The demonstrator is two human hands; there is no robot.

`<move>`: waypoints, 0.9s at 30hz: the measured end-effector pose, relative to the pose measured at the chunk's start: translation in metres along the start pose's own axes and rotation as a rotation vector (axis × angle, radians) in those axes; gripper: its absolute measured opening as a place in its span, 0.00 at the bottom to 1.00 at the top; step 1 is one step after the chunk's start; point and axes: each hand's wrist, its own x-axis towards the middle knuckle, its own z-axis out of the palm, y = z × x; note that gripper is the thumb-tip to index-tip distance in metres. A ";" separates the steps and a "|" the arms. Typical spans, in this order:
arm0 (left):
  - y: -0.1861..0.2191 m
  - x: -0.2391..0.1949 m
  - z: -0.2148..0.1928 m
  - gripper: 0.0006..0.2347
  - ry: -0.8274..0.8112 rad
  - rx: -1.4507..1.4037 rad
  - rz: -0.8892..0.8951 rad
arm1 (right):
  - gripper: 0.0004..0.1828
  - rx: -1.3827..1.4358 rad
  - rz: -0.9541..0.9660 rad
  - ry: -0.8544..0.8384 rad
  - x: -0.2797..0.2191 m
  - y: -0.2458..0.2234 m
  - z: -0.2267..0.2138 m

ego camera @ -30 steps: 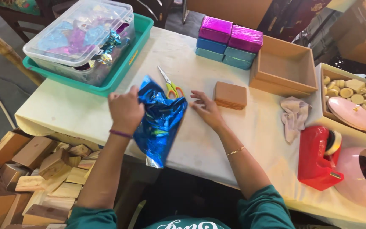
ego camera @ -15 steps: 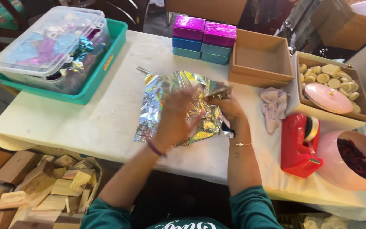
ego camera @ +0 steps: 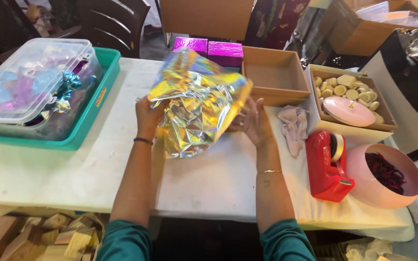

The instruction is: The person wraps a small rectangular box using shiny blue and gold foil paper. They fold the paper around the box, tuck the edges, and secure the wrapping with pieces of clear tape from a red dispenser.

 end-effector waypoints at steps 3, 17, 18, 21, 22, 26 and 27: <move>-0.044 0.002 0.001 0.09 0.165 -0.187 -0.146 | 0.35 -0.108 0.135 0.115 0.008 0.005 0.028; -0.013 -0.008 -0.017 0.08 0.001 -0.373 -0.231 | 0.26 -0.215 -0.096 0.273 0.013 0.034 -0.006; -0.017 -0.007 -0.019 0.08 0.005 -0.368 -0.198 | 0.24 -0.177 -0.053 0.268 0.011 0.031 -0.003; -0.014 -0.006 -0.021 0.08 0.049 -0.393 -0.247 | 0.27 -0.015 0.016 0.188 0.002 0.005 0.032; -0.014 -0.006 -0.020 0.08 0.050 -0.393 -0.245 | 0.27 -0.015 0.015 0.186 0.003 0.009 0.027; -0.015 -0.008 -0.017 0.08 0.034 -0.464 -0.295 | 0.26 -0.161 -0.096 0.174 0.006 0.020 0.019; -0.015 -0.009 -0.017 0.08 0.019 -0.463 -0.305 | 0.25 -0.189 -0.099 0.215 0.007 0.022 0.020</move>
